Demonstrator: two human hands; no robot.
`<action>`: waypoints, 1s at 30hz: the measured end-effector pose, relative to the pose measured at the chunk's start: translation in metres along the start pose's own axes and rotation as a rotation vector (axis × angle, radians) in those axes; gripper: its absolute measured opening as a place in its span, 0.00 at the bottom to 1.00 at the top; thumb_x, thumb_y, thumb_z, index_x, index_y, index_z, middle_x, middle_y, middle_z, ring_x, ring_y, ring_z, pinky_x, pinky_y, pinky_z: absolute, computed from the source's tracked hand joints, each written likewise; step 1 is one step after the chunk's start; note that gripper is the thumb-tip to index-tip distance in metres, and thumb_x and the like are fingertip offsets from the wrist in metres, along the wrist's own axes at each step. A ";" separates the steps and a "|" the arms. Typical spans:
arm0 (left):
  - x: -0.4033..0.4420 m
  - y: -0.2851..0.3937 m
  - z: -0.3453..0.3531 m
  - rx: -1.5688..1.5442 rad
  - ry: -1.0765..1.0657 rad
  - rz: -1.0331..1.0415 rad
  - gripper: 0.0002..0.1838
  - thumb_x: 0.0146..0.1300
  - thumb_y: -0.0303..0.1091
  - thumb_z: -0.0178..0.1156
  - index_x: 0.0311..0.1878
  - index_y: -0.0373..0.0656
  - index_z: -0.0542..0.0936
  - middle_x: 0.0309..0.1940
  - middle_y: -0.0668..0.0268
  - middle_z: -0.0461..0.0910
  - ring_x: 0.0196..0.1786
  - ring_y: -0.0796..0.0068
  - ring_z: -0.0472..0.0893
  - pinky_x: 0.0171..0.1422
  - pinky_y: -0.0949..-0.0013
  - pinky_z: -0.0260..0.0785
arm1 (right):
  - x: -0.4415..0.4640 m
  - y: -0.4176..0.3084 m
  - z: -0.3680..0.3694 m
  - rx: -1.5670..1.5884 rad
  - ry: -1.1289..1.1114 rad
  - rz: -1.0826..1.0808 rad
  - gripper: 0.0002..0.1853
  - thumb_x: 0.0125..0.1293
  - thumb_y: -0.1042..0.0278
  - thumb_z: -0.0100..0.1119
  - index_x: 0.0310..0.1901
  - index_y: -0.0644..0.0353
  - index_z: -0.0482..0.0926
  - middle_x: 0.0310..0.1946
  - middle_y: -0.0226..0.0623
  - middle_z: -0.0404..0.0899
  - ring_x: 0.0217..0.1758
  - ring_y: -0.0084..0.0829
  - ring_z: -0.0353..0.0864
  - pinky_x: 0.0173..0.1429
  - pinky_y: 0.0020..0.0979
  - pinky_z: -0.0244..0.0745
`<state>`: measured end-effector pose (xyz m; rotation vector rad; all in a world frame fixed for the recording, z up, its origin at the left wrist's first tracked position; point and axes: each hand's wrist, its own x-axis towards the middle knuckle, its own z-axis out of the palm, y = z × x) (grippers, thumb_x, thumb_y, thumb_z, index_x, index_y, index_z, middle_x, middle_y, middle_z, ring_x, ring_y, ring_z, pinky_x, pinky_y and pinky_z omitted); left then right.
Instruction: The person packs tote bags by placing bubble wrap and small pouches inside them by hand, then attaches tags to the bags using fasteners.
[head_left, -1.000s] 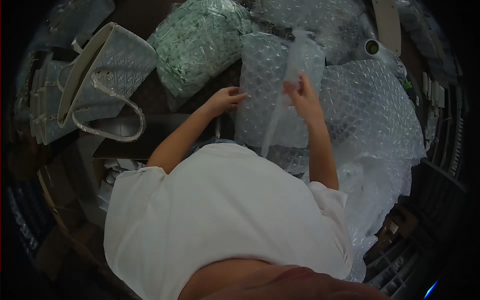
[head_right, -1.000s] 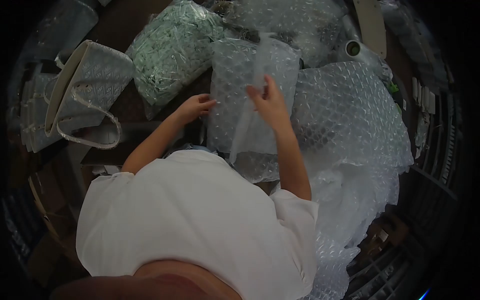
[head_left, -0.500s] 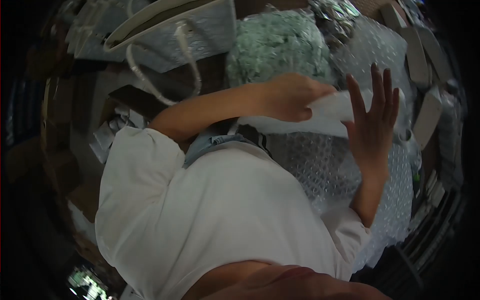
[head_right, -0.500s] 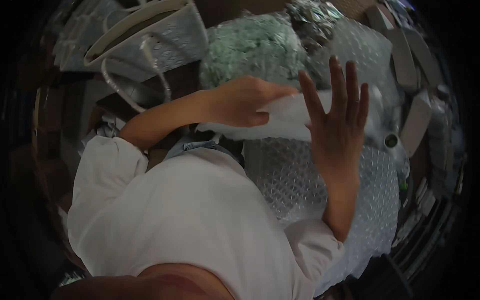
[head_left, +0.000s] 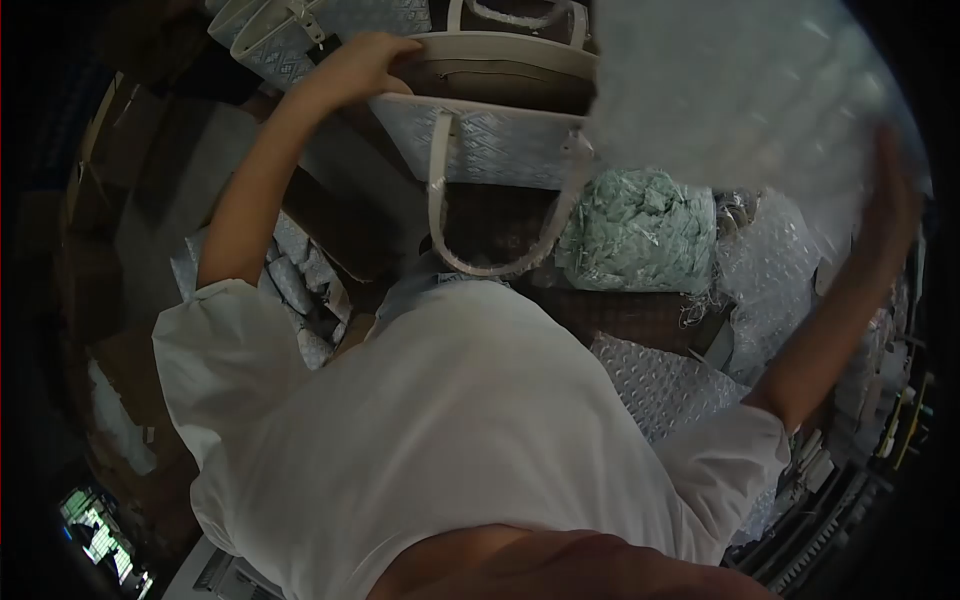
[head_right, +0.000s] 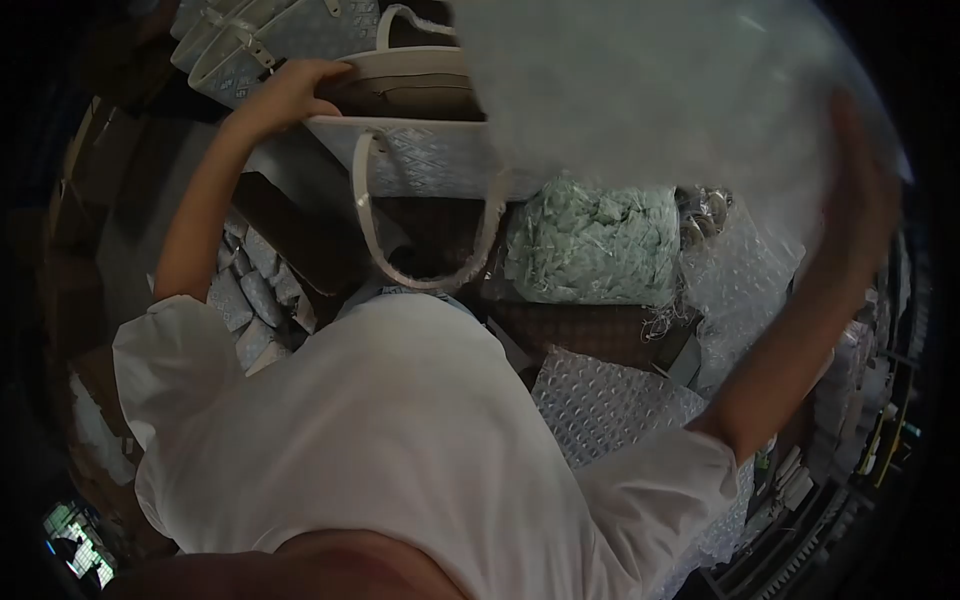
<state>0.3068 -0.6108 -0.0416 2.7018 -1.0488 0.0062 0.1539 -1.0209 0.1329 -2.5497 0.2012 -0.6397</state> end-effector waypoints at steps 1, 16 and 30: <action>-0.001 0.002 0.002 -0.096 0.049 0.053 0.27 0.42 0.30 0.67 0.48 0.33 0.73 0.41 0.52 0.77 0.47 0.57 0.76 0.50 0.64 0.69 | 0.015 -0.012 0.020 0.023 -0.007 0.010 0.25 0.48 0.62 0.67 0.49 0.62 0.75 0.43 0.40 0.78 0.44 0.32 0.77 0.49 0.29 0.70; -0.009 -0.031 -0.039 -1.071 0.253 0.074 0.42 0.36 0.31 0.72 0.59 0.40 0.65 0.51 0.57 0.72 0.53 0.61 0.72 0.58 0.63 0.63 | 0.062 -0.029 0.111 -0.123 -0.582 -0.260 0.24 0.46 0.73 0.67 0.48 0.64 0.74 0.43 0.43 0.77 0.45 0.32 0.77 0.48 0.30 0.71; -0.018 0.006 -0.085 -1.143 -0.207 0.184 0.37 0.44 0.33 0.67 0.60 0.38 0.64 0.56 0.61 0.69 0.57 0.68 0.70 0.58 0.69 0.61 | 0.035 -0.043 0.156 -0.121 -0.682 -0.600 0.27 0.43 0.73 0.64 0.48 0.60 0.66 0.36 0.40 0.75 0.36 0.44 0.78 0.37 0.39 0.73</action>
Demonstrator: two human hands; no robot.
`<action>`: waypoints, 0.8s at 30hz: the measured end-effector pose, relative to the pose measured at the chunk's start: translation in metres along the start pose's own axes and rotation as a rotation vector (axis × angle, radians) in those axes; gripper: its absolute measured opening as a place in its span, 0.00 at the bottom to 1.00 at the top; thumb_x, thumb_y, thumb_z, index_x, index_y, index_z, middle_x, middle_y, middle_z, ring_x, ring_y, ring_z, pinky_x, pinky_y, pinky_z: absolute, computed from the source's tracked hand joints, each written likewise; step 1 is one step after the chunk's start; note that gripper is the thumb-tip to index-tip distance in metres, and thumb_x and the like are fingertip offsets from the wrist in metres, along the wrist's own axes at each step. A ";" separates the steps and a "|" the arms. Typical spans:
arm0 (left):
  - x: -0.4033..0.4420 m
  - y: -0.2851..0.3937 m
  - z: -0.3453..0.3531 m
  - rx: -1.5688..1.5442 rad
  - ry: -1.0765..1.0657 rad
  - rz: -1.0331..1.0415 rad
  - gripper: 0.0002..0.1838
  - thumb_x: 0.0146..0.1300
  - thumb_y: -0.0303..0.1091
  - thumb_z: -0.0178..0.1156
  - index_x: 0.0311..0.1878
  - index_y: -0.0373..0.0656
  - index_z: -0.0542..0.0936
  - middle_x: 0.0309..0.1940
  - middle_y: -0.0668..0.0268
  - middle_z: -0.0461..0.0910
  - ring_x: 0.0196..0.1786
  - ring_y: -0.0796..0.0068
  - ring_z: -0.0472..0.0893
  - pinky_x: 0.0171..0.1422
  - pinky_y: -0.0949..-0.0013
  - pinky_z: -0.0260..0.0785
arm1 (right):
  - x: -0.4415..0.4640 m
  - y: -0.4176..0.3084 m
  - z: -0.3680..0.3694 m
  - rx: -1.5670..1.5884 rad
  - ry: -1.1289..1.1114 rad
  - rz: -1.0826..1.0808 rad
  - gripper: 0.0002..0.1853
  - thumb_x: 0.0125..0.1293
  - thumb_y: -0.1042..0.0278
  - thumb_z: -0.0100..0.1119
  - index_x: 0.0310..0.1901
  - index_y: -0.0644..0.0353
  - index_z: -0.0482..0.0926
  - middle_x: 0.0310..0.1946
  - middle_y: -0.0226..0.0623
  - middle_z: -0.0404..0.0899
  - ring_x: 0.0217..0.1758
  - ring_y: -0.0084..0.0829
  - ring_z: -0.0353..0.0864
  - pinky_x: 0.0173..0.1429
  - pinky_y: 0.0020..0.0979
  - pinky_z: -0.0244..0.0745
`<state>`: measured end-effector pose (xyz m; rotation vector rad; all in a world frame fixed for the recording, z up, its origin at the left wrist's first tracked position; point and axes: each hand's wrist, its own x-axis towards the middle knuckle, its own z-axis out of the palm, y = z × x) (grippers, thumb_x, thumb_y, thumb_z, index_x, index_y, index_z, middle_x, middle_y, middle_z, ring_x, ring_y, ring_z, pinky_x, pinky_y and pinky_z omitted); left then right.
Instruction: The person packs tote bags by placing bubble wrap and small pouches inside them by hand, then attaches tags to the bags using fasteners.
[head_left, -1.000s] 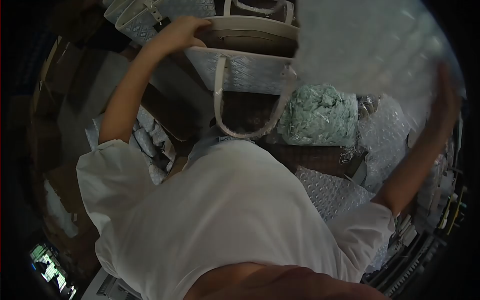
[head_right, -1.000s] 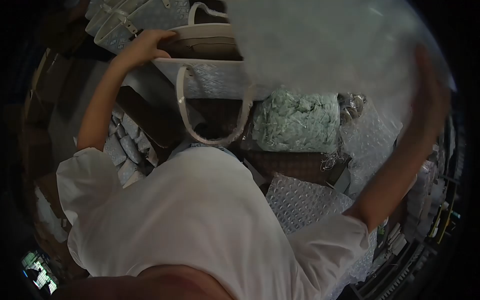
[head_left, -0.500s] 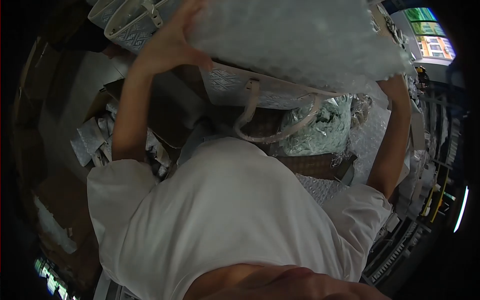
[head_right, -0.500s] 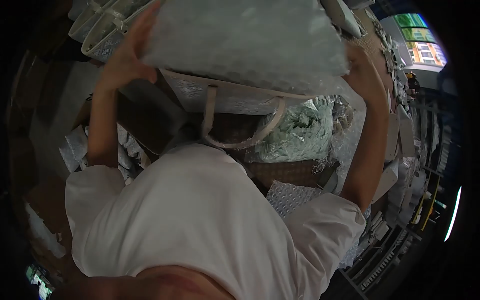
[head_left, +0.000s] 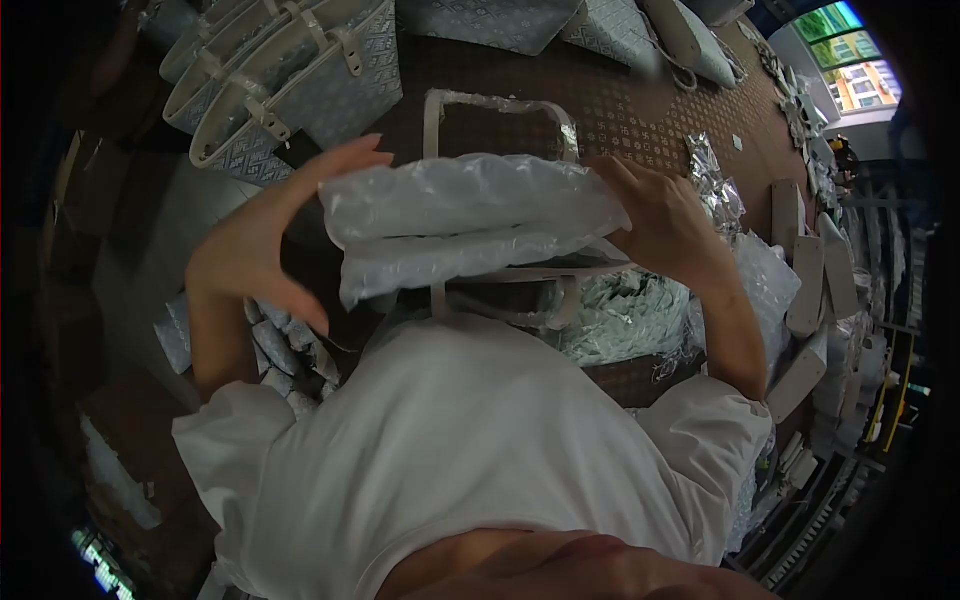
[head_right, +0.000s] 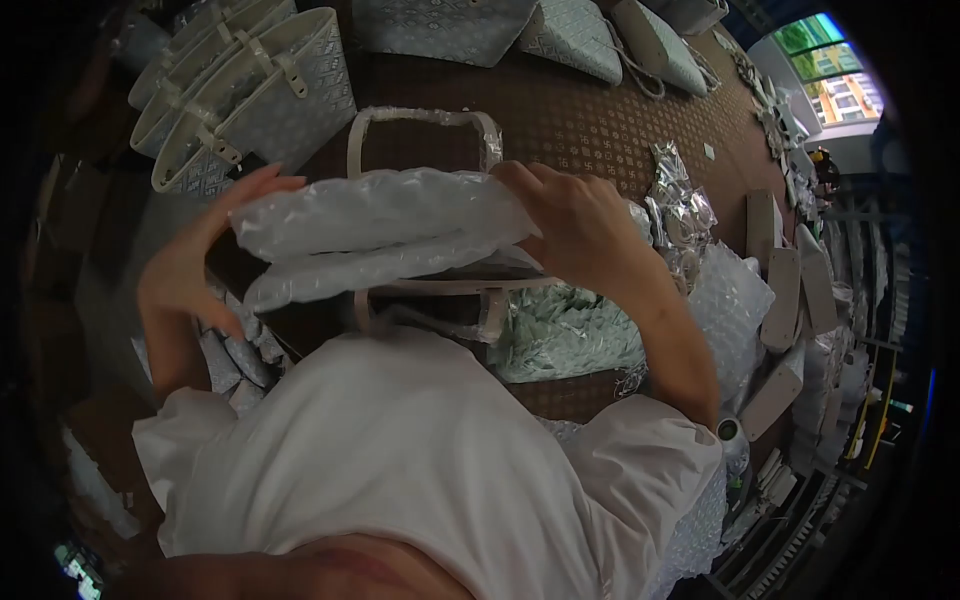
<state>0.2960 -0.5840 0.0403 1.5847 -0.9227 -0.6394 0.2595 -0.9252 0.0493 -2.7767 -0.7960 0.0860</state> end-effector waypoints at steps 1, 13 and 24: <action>-0.002 0.020 0.012 0.286 0.034 -0.005 0.39 0.44 0.33 0.67 0.61 0.36 0.61 0.54 0.60 0.71 0.56 0.62 0.70 0.57 0.67 0.62 | 0.002 -0.003 0.002 0.018 0.006 0.021 0.27 0.43 0.73 0.64 0.48 0.60 0.66 0.36 0.40 0.75 0.36 0.44 0.78 0.37 0.39 0.73; 0.053 -0.059 0.028 0.821 -0.171 -0.279 0.27 0.44 0.24 0.61 0.52 0.35 0.69 0.45 0.48 0.73 0.50 0.51 0.73 0.53 0.60 0.65 | 0.025 0.000 0.075 -0.173 -0.400 -0.118 0.13 0.55 0.75 0.51 0.43 0.62 0.69 0.34 0.41 0.78 0.35 0.37 0.81 0.36 0.31 0.76; 0.039 -0.055 0.013 0.607 -0.075 -0.109 0.29 0.51 0.40 0.61 0.56 0.38 0.68 0.51 0.56 0.72 0.55 0.59 0.71 0.57 0.65 0.63 | 0.032 0.013 0.057 0.238 -0.227 -0.105 0.15 0.59 0.68 0.51 0.48 0.63 0.71 0.42 0.42 0.76 0.37 0.41 0.79 0.41 0.36 0.74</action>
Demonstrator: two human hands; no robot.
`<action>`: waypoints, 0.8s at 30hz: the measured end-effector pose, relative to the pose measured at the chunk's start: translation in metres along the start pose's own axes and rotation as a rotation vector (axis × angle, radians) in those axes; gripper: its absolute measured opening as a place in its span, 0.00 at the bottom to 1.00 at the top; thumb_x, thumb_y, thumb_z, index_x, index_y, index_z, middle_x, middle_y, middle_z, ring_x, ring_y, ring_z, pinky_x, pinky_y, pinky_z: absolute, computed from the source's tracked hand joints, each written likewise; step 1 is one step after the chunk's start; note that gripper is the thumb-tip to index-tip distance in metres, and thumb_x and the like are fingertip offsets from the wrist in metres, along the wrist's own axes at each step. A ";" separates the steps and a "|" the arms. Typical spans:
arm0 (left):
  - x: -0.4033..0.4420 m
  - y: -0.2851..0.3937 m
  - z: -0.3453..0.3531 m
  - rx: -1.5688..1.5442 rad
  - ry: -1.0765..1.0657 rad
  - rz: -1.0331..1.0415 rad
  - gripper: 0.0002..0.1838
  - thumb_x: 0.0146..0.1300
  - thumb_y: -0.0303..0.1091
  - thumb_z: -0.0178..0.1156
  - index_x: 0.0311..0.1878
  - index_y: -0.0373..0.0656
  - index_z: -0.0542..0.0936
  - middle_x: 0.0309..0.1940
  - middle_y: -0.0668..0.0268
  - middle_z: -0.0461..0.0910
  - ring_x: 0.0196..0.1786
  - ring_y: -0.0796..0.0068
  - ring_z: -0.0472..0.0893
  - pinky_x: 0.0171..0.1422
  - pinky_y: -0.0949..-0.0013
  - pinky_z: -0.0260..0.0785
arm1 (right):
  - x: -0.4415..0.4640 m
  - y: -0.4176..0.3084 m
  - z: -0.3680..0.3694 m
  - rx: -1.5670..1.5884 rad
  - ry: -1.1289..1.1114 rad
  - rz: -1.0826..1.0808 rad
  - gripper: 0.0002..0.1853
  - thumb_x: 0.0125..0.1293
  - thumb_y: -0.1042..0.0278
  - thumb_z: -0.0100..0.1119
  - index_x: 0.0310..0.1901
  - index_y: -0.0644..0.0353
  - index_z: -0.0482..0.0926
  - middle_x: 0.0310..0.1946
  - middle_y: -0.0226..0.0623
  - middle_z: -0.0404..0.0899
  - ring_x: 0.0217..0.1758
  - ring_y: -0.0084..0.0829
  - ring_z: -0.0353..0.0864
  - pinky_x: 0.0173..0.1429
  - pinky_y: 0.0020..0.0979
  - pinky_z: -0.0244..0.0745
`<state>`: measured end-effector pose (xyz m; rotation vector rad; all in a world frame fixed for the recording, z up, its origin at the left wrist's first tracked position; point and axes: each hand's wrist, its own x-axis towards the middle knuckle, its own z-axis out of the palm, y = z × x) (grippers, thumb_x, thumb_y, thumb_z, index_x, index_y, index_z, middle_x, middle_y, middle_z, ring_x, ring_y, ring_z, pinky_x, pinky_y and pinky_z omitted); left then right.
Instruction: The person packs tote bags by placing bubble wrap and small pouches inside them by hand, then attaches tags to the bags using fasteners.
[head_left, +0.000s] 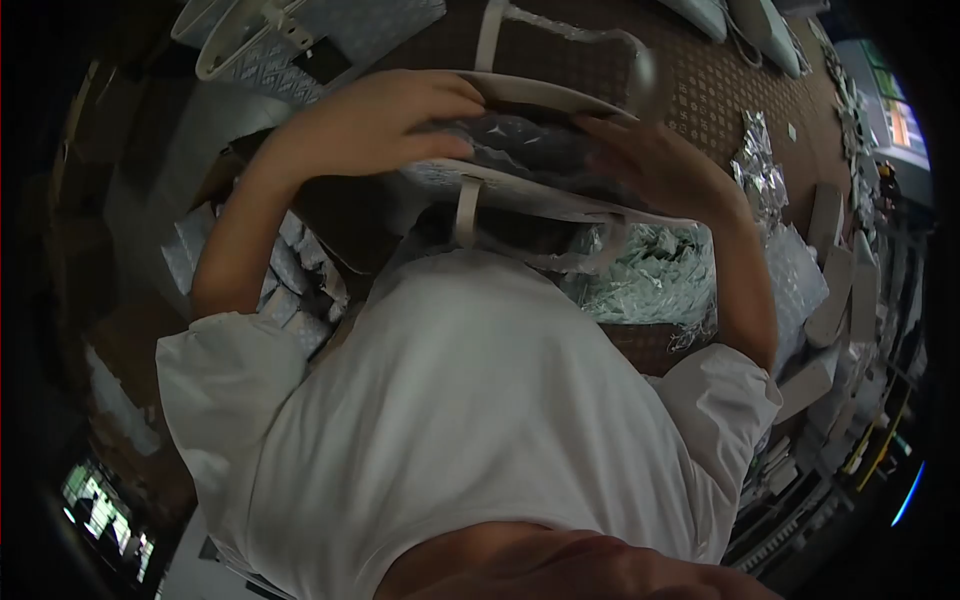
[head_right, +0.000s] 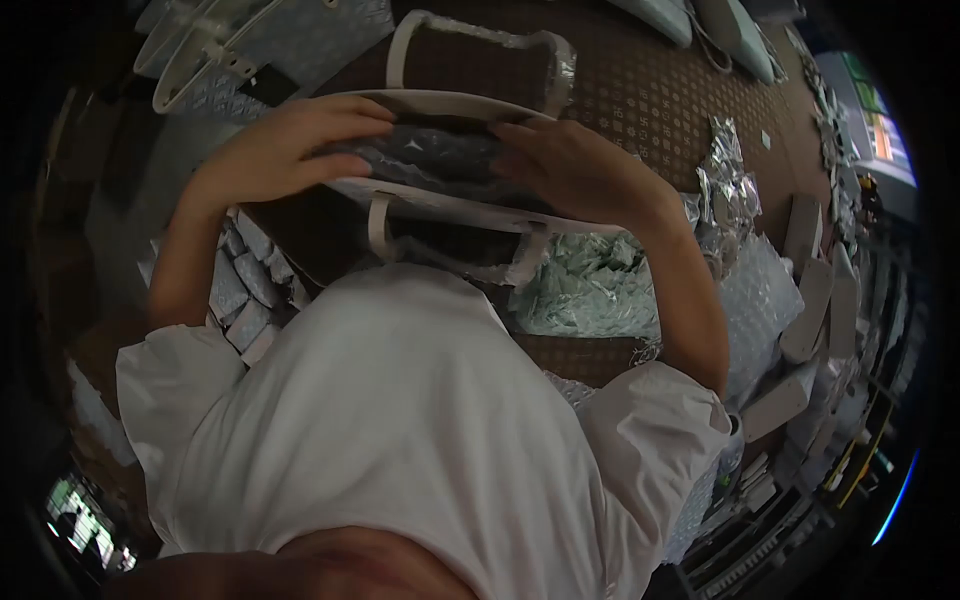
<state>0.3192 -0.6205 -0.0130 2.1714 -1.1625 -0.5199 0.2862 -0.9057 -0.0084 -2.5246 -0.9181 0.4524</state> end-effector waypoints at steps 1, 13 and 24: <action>-0.005 0.008 0.012 0.120 -0.012 0.046 0.24 0.51 0.40 0.61 0.51 0.39 0.73 0.44 0.59 0.74 0.51 0.61 0.72 0.54 0.64 0.64 | 0.008 -0.005 0.004 0.000 -0.023 -0.036 0.15 0.59 0.68 0.51 0.48 0.63 0.71 0.42 0.42 0.76 0.37 0.41 0.79 0.41 0.36 0.74; -0.040 -0.013 0.049 0.566 0.314 -0.222 0.13 0.50 0.37 0.60 0.40 0.49 0.77 0.35 0.64 0.76 0.48 0.65 0.72 0.51 0.57 0.63 | 0.120 -0.011 0.037 -0.630 0.165 -0.050 0.12 0.64 0.60 0.46 0.42 0.58 0.70 0.39 0.49 0.75 0.40 0.50 0.75 0.38 0.46 0.70; -0.218 -0.162 0.265 -0.033 1.482 -1.031 0.21 0.49 0.32 0.60 0.48 0.42 0.72 0.48 0.52 0.67 0.52 0.53 0.67 0.57 0.58 0.60 | 0.094 -0.117 0.035 -0.158 0.572 -0.077 0.12 0.61 0.67 0.53 0.34 0.70 0.77 0.32 0.45 0.78 0.33 0.37 0.78 0.38 0.33 0.74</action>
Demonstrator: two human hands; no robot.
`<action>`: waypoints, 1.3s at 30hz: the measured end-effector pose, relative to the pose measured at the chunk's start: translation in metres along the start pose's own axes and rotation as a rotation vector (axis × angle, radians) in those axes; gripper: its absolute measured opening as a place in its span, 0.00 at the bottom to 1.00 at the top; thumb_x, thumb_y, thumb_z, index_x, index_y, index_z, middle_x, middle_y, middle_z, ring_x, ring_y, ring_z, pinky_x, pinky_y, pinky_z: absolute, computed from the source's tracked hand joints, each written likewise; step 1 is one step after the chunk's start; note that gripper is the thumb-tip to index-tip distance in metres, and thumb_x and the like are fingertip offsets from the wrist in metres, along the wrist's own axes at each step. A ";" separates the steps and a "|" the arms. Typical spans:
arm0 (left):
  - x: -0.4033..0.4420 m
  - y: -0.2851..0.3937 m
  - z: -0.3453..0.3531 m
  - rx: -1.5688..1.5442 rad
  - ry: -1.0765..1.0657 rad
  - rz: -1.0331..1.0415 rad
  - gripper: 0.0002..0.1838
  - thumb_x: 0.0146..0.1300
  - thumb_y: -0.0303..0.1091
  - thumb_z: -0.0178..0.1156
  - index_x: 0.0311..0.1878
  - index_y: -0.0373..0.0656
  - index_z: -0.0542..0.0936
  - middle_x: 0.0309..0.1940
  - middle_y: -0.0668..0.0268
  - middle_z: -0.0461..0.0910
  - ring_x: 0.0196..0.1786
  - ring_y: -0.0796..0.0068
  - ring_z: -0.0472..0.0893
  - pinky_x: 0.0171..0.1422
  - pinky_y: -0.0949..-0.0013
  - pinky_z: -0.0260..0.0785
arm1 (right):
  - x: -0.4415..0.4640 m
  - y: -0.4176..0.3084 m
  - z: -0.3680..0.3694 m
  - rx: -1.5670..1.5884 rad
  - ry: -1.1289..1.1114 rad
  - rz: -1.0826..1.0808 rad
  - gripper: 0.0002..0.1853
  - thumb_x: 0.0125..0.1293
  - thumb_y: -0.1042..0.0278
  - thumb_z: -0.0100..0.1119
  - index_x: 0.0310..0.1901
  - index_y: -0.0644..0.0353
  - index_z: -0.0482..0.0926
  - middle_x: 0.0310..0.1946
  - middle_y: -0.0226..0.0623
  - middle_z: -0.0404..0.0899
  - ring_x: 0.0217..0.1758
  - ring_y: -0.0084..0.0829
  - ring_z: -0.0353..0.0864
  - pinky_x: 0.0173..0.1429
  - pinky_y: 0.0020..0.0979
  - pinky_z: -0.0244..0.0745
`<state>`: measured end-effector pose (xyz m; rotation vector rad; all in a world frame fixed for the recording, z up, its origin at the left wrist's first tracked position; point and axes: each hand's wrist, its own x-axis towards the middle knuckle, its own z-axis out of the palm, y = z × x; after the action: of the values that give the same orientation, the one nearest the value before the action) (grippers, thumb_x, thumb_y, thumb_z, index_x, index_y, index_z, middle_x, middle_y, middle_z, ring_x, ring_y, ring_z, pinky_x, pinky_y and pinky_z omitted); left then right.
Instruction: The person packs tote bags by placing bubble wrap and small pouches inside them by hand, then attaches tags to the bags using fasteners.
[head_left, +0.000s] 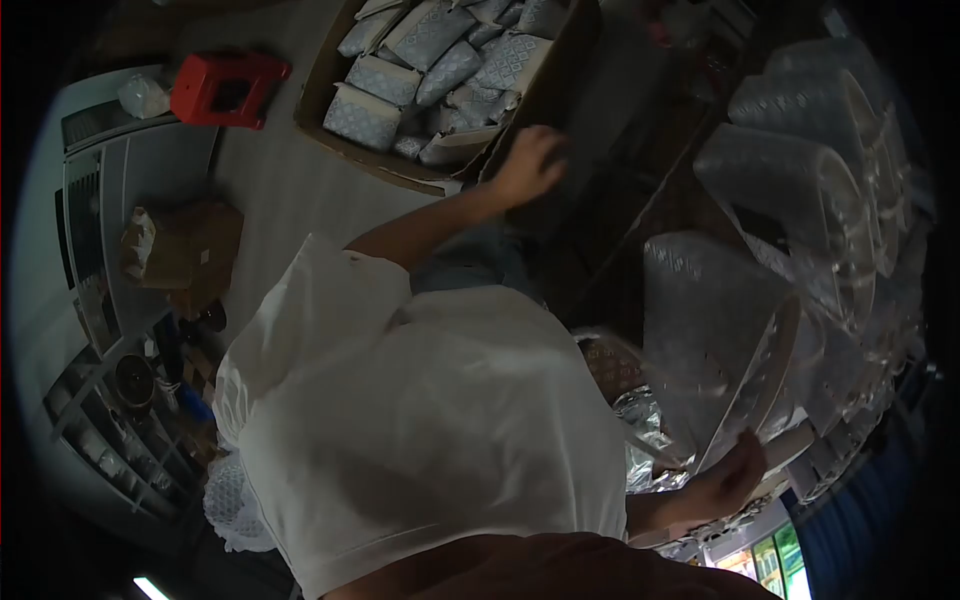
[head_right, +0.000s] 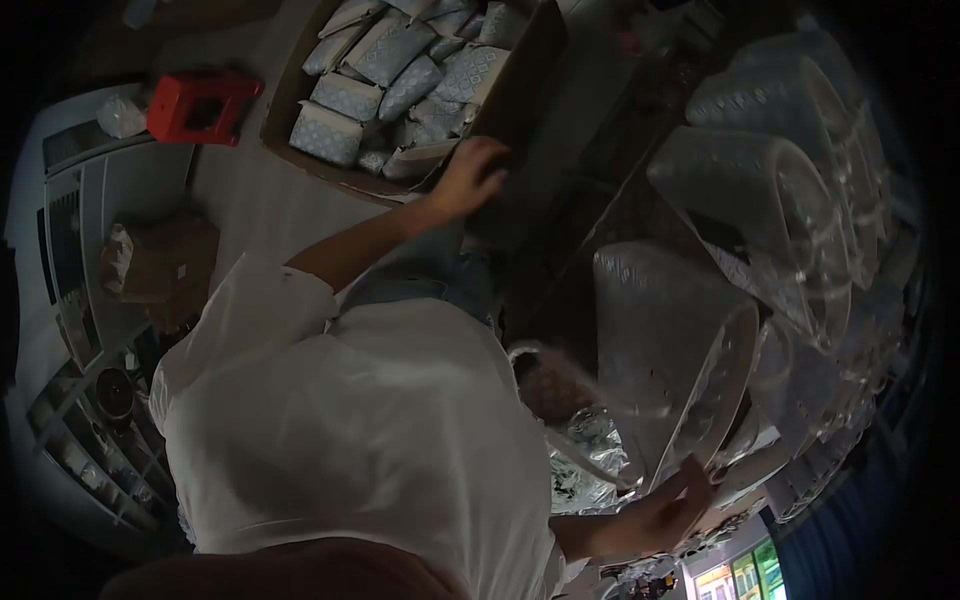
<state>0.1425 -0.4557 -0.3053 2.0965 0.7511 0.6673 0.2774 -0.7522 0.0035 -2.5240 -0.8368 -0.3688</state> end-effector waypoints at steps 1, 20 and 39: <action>-0.016 -0.072 0.005 0.125 -0.056 -0.286 0.22 0.49 0.32 0.59 0.50 0.42 0.72 0.47 0.50 0.68 0.51 0.53 0.68 0.55 0.58 0.63 | 0.003 -0.023 0.019 0.340 -0.125 -0.072 0.09 0.59 0.70 0.54 0.34 0.69 0.77 0.31 0.44 0.78 0.32 0.36 0.78 0.36 0.31 0.73; 0.013 -0.290 -0.054 0.753 -0.904 -0.522 0.10 0.52 0.31 0.56 0.39 0.45 0.78 0.38 0.58 0.76 0.45 0.56 0.76 0.45 0.57 0.71 | 0.038 -0.116 0.301 0.430 -0.986 0.118 0.10 0.55 0.76 0.58 0.40 0.64 0.76 0.35 0.39 0.76 0.36 0.31 0.78 0.41 0.25 0.71; 0.156 0.288 -0.127 -0.474 -0.467 0.629 0.08 0.64 0.23 0.47 0.43 0.33 0.73 0.35 0.62 0.77 0.38 0.75 0.78 0.47 0.72 0.71 | 0.010 -0.045 -0.023 1.339 0.335 0.413 0.29 0.45 0.78 0.66 0.51 0.68 0.65 0.40 0.40 0.75 0.42 0.29 0.77 0.46 0.28 0.74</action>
<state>0.2448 -0.4291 0.0295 1.9103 -0.3221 0.5674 0.2544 -0.7266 0.0424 -1.2556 -0.2188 -0.0252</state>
